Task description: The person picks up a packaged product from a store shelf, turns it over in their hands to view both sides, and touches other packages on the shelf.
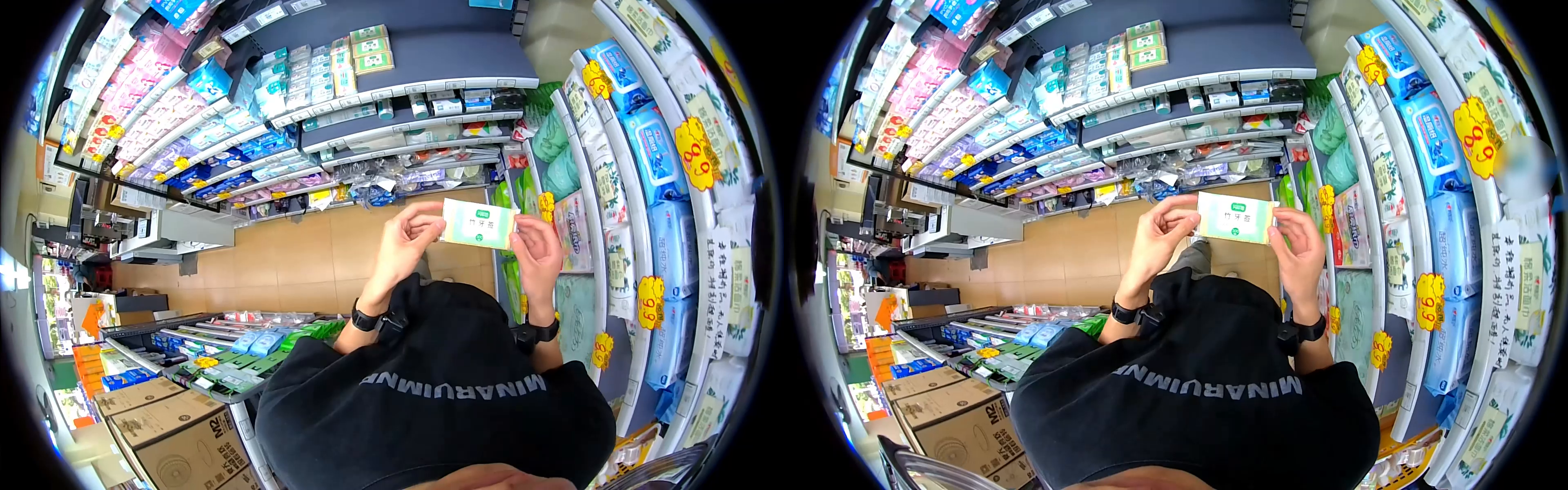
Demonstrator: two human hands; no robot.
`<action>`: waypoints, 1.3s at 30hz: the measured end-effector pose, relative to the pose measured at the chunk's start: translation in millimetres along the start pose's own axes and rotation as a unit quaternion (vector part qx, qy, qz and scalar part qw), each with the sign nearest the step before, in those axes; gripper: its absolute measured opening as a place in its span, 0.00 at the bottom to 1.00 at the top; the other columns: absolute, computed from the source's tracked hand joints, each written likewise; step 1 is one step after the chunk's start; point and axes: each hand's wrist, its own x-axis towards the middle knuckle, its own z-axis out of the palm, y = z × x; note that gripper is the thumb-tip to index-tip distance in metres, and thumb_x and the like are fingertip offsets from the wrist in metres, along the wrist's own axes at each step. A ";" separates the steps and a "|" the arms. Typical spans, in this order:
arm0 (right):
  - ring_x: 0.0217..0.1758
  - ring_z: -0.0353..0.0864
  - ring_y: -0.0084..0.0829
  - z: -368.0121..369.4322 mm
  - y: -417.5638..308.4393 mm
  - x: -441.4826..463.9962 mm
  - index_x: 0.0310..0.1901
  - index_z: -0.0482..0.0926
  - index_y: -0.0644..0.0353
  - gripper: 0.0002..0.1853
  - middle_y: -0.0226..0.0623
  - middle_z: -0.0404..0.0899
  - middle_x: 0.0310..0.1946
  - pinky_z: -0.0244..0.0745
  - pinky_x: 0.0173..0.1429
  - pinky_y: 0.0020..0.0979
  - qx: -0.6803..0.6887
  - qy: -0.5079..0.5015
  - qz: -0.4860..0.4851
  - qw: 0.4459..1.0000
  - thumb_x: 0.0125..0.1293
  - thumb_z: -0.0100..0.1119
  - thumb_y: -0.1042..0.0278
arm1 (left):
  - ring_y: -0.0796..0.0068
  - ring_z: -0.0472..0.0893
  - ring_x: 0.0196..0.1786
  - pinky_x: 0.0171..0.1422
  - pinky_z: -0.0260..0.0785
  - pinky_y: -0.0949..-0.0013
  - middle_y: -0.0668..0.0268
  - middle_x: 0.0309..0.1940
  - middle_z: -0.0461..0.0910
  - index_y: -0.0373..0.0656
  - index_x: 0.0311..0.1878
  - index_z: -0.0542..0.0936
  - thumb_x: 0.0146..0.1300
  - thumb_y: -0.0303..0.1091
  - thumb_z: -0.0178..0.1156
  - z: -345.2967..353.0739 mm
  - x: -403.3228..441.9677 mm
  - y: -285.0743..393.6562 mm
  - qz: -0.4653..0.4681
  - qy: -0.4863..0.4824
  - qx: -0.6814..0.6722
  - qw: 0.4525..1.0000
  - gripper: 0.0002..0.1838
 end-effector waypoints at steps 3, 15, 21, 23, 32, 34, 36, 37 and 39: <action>0.60 0.79 0.29 -8.1 -3.0 -22.9 0.54 0.75 0.69 0.16 0.45 0.77 0.58 0.74 0.62 0.29 0.011 0.007 0.000 1.000 0.65 0.61 0.86 | 0.82 0.83 0.44 0.50 0.76 0.77 0.64 0.42 0.87 0.32 0.56 0.80 0.70 0.25 0.63 7.7 -17.8 -13.9 -0.013 0.012 0.012 1.000 0.14; 0.66 0.75 0.32 -5.7 -22.8 -90.0 0.54 0.75 0.69 0.17 0.49 0.73 0.64 0.71 0.68 0.33 -0.007 0.007 -0.043 0.999 0.64 0.58 0.89 | 0.85 0.79 0.35 0.41 0.73 0.78 0.69 0.35 0.84 0.36 0.48 0.80 0.70 0.30 0.64 15.5 -60.6 -16.8 0.004 -0.031 0.017 0.999 0.09; 0.66 0.75 0.33 14.1 -24.0 -119.6 0.54 0.75 0.69 0.16 0.49 0.73 0.64 0.70 0.69 0.33 -0.004 0.006 -0.044 0.999 0.65 0.57 0.88 | 0.86 0.78 0.35 0.40 0.72 0.78 0.69 0.35 0.84 0.36 0.47 0.79 0.71 0.31 0.64 1.8 -90.3 -15.2 0.009 -0.021 0.009 1.000 0.09; 0.66 0.75 0.33 24.7 -27.2 -131.9 0.54 0.75 0.69 0.15 0.49 0.73 0.64 0.70 0.70 0.33 -0.005 0.004 -0.044 0.999 0.66 0.57 0.88 | 0.85 0.78 0.35 0.40 0.72 0.78 0.69 0.35 0.84 0.36 0.47 0.79 0.71 0.31 0.64 -8.4 -103.7 -17.3 0.009 -0.021 0.006 1.000 0.09; 0.65 0.77 0.33 65.1 -38.3 -201.1 0.53 0.76 0.69 0.11 0.50 0.76 0.62 0.69 0.70 0.34 -0.018 0.036 -0.033 0.999 0.71 0.53 0.82 | 0.85 0.78 0.36 0.39 0.71 0.78 0.68 0.36 0.84 0.35 0.48 0.80 0.71 0.31 0.64 -37.1 -166.3 -15.6 0.005 -0.027 0.000 1.000 0.09; 0.65 0.77 0.34 69.4 -40.8 -220.6 0.52 0.76 0.70 0.10 0.50 0.76 0.62 0.69 0.70 0.34 -0.014 0.050 -0.030 0.998 0.71 0.53 0.82 | 0.85 0.78 0.36 0.39 0.71 0.78 0.68 0.36 0.84 0.35 0.48 0.80 0.71 0.31 0.64 -40.0 -180.5 -17.4 -0.007 -0.033 -0.003 0.999 0.09; 0.65 0.77 0.34 71.9 -43.2 -240.9 0.52 0.77 0.70 0.10 0.50 0.76 0.62 0.69 0.70 0.35 -0.029 0.061 -0.029 0.997 0.71 0.53 0.82 | 0.85 0.78 0.36 0.40 0.71 0.78 0.68 0.36 0.84 0.35 0.48 0.80 0.71 0.31 0.64 -43.3 -192.1 -23.0 -0.014 -0.048 -0.006 0.999 0.09; 0.65 0.77 0.35 72.5 -44.7 -251.1 0.52 0.77 0.71 0.10 0.50 0.76 0.62 0.69 0.70 0.35 -0.038 0.066 -0.029 0.997 0.71 0.53 0.82 | 0.85 0.78 0.36 0.40 0.71 0.78 0.68 0.36 0.84 0.35 0.48 0.80 0.71 0.31 0.64 -42.6 -198.1 -23.9 -0.018 -0.054 -0.009 0.998 0.09; 0.65 0.77 0.35 73.4 -48.9 -270.2 0.52 0.77 0.71 0.10 0.51 0.76 0.62 0.69 0.70 0.35 -0.047 0.081 -0.029 0.995 0.71 0.53 0.81 | 0.85 0.79 0.37 0.42 0.71 0.78 0.68 0.37 0.84 0.36 0.48 0.80 0.71 0.31 0.64 -40.4 -209.9 -24.0 -0.020 -0.065 0.001 0.998 0.09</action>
